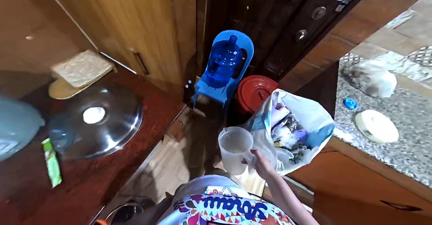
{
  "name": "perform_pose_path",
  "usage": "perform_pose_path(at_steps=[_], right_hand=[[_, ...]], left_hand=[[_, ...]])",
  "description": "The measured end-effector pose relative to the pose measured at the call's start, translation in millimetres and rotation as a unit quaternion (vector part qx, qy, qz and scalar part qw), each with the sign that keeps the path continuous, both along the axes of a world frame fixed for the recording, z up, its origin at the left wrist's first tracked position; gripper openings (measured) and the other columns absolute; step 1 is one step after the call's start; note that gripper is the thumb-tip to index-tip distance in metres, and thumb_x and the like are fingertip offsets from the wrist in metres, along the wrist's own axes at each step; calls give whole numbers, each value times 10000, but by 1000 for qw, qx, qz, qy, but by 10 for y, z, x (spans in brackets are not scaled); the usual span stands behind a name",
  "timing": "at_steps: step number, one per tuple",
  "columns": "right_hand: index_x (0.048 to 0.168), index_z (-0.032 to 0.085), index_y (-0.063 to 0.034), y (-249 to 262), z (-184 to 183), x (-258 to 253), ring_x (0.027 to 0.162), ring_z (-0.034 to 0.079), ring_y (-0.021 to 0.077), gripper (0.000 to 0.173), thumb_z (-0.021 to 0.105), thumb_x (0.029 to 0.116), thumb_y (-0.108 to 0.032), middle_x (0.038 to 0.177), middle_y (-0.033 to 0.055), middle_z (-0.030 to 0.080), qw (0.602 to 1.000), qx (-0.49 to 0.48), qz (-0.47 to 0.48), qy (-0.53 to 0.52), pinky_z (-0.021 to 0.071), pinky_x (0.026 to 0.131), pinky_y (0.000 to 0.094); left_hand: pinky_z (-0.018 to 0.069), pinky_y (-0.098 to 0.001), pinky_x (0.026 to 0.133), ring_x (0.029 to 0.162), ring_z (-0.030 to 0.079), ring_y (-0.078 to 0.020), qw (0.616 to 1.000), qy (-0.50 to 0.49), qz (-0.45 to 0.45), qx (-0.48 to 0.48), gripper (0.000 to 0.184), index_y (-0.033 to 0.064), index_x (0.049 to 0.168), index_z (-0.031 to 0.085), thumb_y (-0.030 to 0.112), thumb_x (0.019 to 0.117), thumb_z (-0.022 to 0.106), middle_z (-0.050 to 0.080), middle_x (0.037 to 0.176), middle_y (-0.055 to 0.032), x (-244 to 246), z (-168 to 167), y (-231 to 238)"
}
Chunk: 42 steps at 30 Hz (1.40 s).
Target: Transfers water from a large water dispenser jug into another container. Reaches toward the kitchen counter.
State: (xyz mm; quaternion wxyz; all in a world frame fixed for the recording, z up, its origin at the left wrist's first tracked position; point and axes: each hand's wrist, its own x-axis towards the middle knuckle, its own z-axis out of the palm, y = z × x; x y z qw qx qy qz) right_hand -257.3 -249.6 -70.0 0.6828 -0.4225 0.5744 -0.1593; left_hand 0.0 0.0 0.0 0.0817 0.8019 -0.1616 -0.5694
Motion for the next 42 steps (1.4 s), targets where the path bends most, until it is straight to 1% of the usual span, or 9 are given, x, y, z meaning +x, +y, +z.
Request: perform_pose_path(at_steps=[2, 3, 4, 6, 12, 17, 25, 30, 42], right_hand=[[1378, 491, 60, -390, -29, 224, 968, 665, 218, 489, 307, 1122, -314, 1116, 188, 667, 1000, -2, 21, 12, 550, 858, 378], [1433, 458, 56, -601, -27, 321, 1075, 641, 242, 533, 297, 1125, -348, 1237, 216, 632, 999, -3, 40, 8, 530, 936, 395], [1474, 424, 53, -808, -26, 399, 1182, 610, 256, 588, 276, 1124, -395, 1343, 230, 588, 998, -2, 64, 7, 504, 1012, 407], [1462, 444, 65, -1259, -34, 562, 1279, 570, 277, 693, 265, 1106, -503, 1410, 245, 554, 993, 2, 113, 37, 472, 1079, 436], [1355, 565, 56, -2227, -32, 1058, 1233, 593, 330, 647, 469, 1062, -513, 1312, 260, 613, 968, 48, 182, 168, 466, 1065, 511], [1312, 572, 87, -2563, -271, 1227, 1145, 613, 319, 531, 430, 1097, -377, 1238, 263, 629, 978, 102, 86, 161, 481, 1016, 494], [1298, 568, 92, -2885, -462, 1584, 1165, 573, 274, 462, 359, 1122, -281, 1264, 239, 605, 970, 198, 24, 138, 448, 1031, 440], [1375, 509, 69, -3305, -788, 1815, 1179, 563, 308, 506, 319, 1128, -329, 1297, 244, 581, 966, 231, -23, 115, 453, 1019, 481], [1399, 498, 68, -3464, -970, 2016, 1255, 532, 349, 572, 370, 1106, -406, 1370, 270, 542, 965, 234, -4, 119, 423, 1057, 522]], left_hand=[[275, -329, 1222, 1463, 413, -292, 998, 64, -9, 3, 389, -113, 1456, 459, 35, 1103, 391, 456, 1543, -264, 135, -400, -693], [346, -423, 1180, 1319, 523, -437, 975, 19, -14, -220, 372, -189, 1340, 530, 56, 1079, 428, 551, 1361, -387, 114, -850, -651], [303, -465, 1220, 1393, 484, -408, 965, 83, -50, -244, 428, -107, 1447, 484, 139, 1102, 427, 517, 1457, -324, 282, -1007, -950], [399, -487, 1162, 1395, 494, -349, 954, 164, 13, -251, 511, -24, 1526, 410, 136, 1057, 533, 467, 1532, -250, 449, -725, -1829], [488, -394, 1075, 1284, 587, -244, 910, 164, -65, -376, 493, -5, 1498, 443, 112, 1033, 555, 510, 1493, -204, 1000, -137, -4076], [495, -465, 1075, 1309, 576, -311, 900, 129, -141, -392, 547, 23, 1502, 446, 93, 1001, 653, 493, 1515, -202, 1764, -429, -5697], [326, -579, 1205, 1512, 315, -416, 865, 56, -216, -449, 1132, 97, 1656, 123, 39, 797, 857, 258, 1657, -253, 2513, -966, -8307], [410, -500, 1162, 1410, 481, -323, 853, 98, -262, -441, 939, 98, 1542, 422, -27, 734, 884, 486, 1524, -207, 2569, -1174, -8785], [448, -515, 1117, 1282, 580, -346, 809, 41, -336, -480, 788, -34, 1410, 501, 112, 754, 912, 596, 1347, -259, 2487, -1216, -8291]])
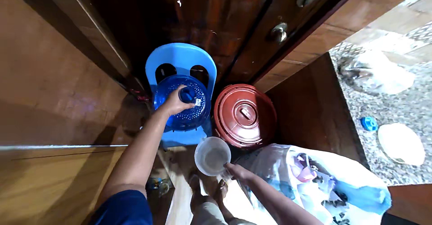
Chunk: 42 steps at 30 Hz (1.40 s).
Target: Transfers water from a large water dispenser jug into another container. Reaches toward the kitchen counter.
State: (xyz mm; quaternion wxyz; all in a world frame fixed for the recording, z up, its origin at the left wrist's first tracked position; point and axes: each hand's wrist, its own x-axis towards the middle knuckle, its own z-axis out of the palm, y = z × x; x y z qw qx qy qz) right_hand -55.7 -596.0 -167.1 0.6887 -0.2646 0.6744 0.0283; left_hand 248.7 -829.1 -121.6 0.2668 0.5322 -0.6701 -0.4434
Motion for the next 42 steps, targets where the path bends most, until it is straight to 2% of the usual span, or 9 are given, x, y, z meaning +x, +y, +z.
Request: perform_pose_path(at_steps=[7, 11, 15, 18, 22, 24, 29, 34, 42], right_hand=[[1393, 510, 60, 293, -101, -60, 1310, 507, 366, 541, 354, 1109, -373, 1414, 270, 521, 999, 31, 31, -12, 399, 1085, 565], [1390, 506, 64, 375, -145, -79, 1289, 497, 363, 498, 393, 1107, -330, 1406, 268, 512, 999, 35, 31, 2, 389, 1070, 560], [1350, 533, 79, 491, -278, -244, 1271, 516, 361, 481, 488, 1073, -311, 1382, 275, 528, 998, 48, -12, 32, 413, 1051, 554], [1343, 539, 62, 596, -321, -376, 1169, 552, 329, 467, 427, 1094, -316, 1315, 257, 556, 997, 63, -19, 26, 449, 979, 514], [1264, 573, 52, 801, -473, -490, 971, 572, 268, 420, 442, 1086, -306, 1132, 202, 597, 998, 67, -4, 15, 476, 852, 457], [1271, 579, 80, 880, -506, -507, 1070, 587, 318, 432, 489, 1069, -291, 1212, 251, 601, 996, 82, -3, 20, 478, 934, 498], [1190, 616, 54, 1211, -909, -574, 931, 595, 278, 423, 478, 1066, -326, 1081, 207, 623, 995, 93, -1, 23, 494, 820, 471], [1312, 583, 53, 1261, -1116, -565, 1160, 611, 382, 479, 415, 1086, -335, 1295, 275, 601, 992, 128, 8, 24, 492, 975, 566], [1349, 568, 64, 1134, -1456, -429, 1292, 548, 379, 403, 446, 1087, -217, 1396, 270, 558, 988, 124, 72, 48, 439, 1069, 552]], left_hand=[[295, -486, 1246, 1338, 559, -304, 979, -97, -61, -167, 706, 40, 1287, 645, 232, 683, 955, 656, 1333, -135, -422, -221, 872], [313, -550, 1218, 1305, 597, -363, 941, -145, -182, -245, 688, -5, 1236, 682, 304, 674, 933, 691, 1277, -191, -715, -419, 1209], [321, -625, 1186, 1314, 580, -429, 918, -131, -276, -254, 669, -11, 1281, 656, 134, 676, 900, 681, 1290, -225, -986, -597, 1550], [355, -636, 1158, 1272, 613, -424, 897, -124, -311, -287, 657, 6, 1255, 667, 50, 639, 891, 703, 1240, -210, -1153, -770, 1740], [415, -608, 1126, 1195, 660, -386, 868, -122, -362, -317, 457, 14, 1187, 692, -43, 744, 789, 718, 1160, -197, -1357, -1050, 1994], [461, -592, 1089, 1145, 684, -372, 859, -112, -371, -336, 344, 25, 1140, 705, -48, 805, 732, 725, 1111, -187, -1421, -1196, 2119], [438, -588, 1116, 1200, 656, -394, 845, -161, -428, -276, 287, 24, 1200, 690, -32, 923, 641, 707, 1177, -212, -1459, -1451, 2348], [395, -579, 1151, 1237, 626, -414, 810, -216, -496, -226, 289, 23, 1255, 662, -19, 992, 551, 683, 1215, -235, -1531, -1708, 2394], [298, -597, 1204, 1303, 560, -455, 784, -258, -555, -104, 340, -32, 1345, 577, -57, 1030, 450, 622, 1294, -289, -1656, -1770, 2309]])
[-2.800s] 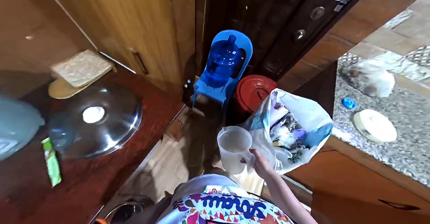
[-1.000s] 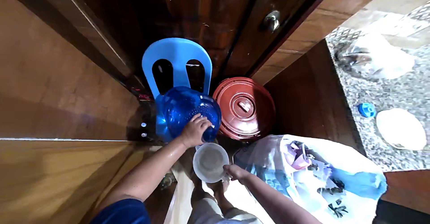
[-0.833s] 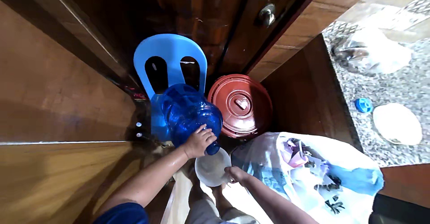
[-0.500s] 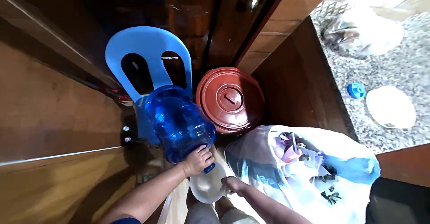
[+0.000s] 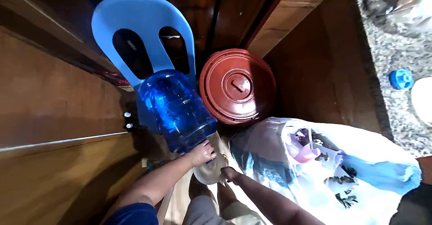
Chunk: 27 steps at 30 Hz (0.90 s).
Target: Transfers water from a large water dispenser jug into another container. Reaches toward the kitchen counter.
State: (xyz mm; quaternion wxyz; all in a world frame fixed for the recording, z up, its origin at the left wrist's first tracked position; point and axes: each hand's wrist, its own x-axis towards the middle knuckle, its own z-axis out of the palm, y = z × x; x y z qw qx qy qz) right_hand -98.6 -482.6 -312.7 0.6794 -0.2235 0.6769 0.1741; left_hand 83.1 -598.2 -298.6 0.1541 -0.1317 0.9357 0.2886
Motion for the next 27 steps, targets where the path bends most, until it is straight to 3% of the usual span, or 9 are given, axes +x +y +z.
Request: perform_pose_path(at_steps=[10, 14, 18, 22, 25, 27], right_hand=[[1394, 537, 44, -190, -34, 57, 1275, 544, 375, 430, 442, 1089, -244, 1413, 263, 537, 999, 0, -33, 21, 446, 1038, 554], [1377, 537, 75, -252, -69, 142, 1268, 546, 369, 408, 454, 1084, -197, 1399, 279, 541, 999, -23, -27, 17, 442, 1054, 522], [1370, 546, 83, -235, -223, 141, 1307, 528, 383, 446, 432, 1091, -245, 1405, 295, 539, 999, -47, -8, 18, 417, 1092, 530], [1372, 543, 97, -304, -218, 114, 1345, 507, 382, 423, 408, 1103, -199, 1428, 299, 528, 998, -58, 38, -8, 387, 1127, 523], [1320, 570, 90, -317, -256, 105, 1203, 571, 341, 387, 423, 1095, -189, 1330, 278, 577, 998, -67, 1, -6, 447, 1032, 488], [1325, 564, 90, -358, -242, 80, 1222, 569, 352, 392, 418, 1093, -191, 1346, 280, 572, 998, -59, 7, -6, 448, 1036, 501]], left_hand=[[268, -574, 1227, 1336, 517, -458, 991, -125, -45, -1, 388, -21, 1386, 545, -85, 1012, 462, 592, 1311, -303, 33, -112, -309], [338, -558, 1184, 1304, 541, -442, 991, -119, -52, -10, 362, -24, 1343, 576, -96, 1005, 467, 595, 1311, -283, 74, -95, -405], [336, -528, 1189, 1296, 554, -410, 990, -134, -44, -10, 395, 23, 1368, 593, -82, 1008, 472, 615, 1304, -251, 62, -132, -354], [324, -522, 1204, 1291, 559, -416, 991, -126, -33, -25, 378, 23, 1346, 610, -82, 1005, 489, 631, 1272, -252, 65, -168, -324], [326, -516, 1205, 1285, 563, -410, 993, -108, -23, -36, 361, 27, 1322, 631, -78, 999, 509, 638, 1258, -243, 85, -212, -289], [331, -513, 1202, 1277, 573, -412, 995, -88, -10, -42, 360, 30, 1302, 648, -89, 986, 526, 647, 1254, -243, 91, -225, -278]])
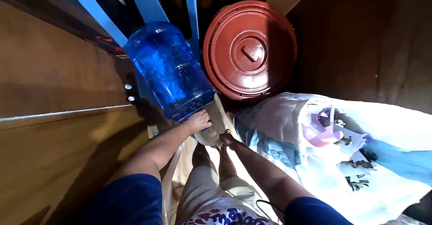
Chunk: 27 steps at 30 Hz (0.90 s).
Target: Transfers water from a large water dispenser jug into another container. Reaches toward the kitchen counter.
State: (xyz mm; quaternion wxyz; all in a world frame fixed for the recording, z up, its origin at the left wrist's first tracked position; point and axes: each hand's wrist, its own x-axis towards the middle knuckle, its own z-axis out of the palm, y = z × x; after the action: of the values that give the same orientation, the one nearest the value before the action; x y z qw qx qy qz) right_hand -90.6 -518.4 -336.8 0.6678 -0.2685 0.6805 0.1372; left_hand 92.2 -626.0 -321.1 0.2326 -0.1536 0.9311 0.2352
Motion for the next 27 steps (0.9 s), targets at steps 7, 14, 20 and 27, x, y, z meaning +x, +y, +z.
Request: perform_pose_path(at_steps=[7, 14, 20, 27], right_hand=[[1342, 567, 70, -55, -5, -29, 1278, 553, 361, 412, 440, 1082, -223, 1385, 271, 563, 1000, 17, 4, 24, 437, 1062, 526], [1377, 542, 58, -29, -28, -42, 1293, 539, 366, 422, 411, 1093, -226, 1414, 269, 539, 999, 27, 9, 15, 435, 1060, 529], [1345, 560, 56, 42, -94, 4, 1243, 555, 363, 423, 415, 1087, -247, 1369, 273, 556, 1000, 15, -19, 20, 449, 1024, 533], [1395, 517, 38, 72, -130, -5, 1234, 559, 373, 429, 433, 1078, -239, 1383, 275, 541, 999, 29, -30, 9, 467, 999, 544]], left_hand=[[297, -495, 1223, 1306, 553, -403, 1000, -26, -14, -9, 381, 37, 1350, 615, -75, 1003, 506, 638, 1258, -246, -13, 45, -17], [284, -483, 1234, 1297, 562, -379, 999, -33, 4, -16, 366, 50, 1321, 640, -73, 1003, 507, 655, 1231, -221, -35, -23, 10], [274, -483, 1240, 1309, 555, -373, 999, -47, -4, -15, 377, 66, 1353, 621, -44, 1022, 479, 650, 1256, -219, -56, -30, 13], [266, -488, 1244, 1327, 543, -378, 998, -60, 1, -11, 384, 62, 1374, 604, -40, 1029, 467, 637, 1290, -230, -80, 7, 17]])
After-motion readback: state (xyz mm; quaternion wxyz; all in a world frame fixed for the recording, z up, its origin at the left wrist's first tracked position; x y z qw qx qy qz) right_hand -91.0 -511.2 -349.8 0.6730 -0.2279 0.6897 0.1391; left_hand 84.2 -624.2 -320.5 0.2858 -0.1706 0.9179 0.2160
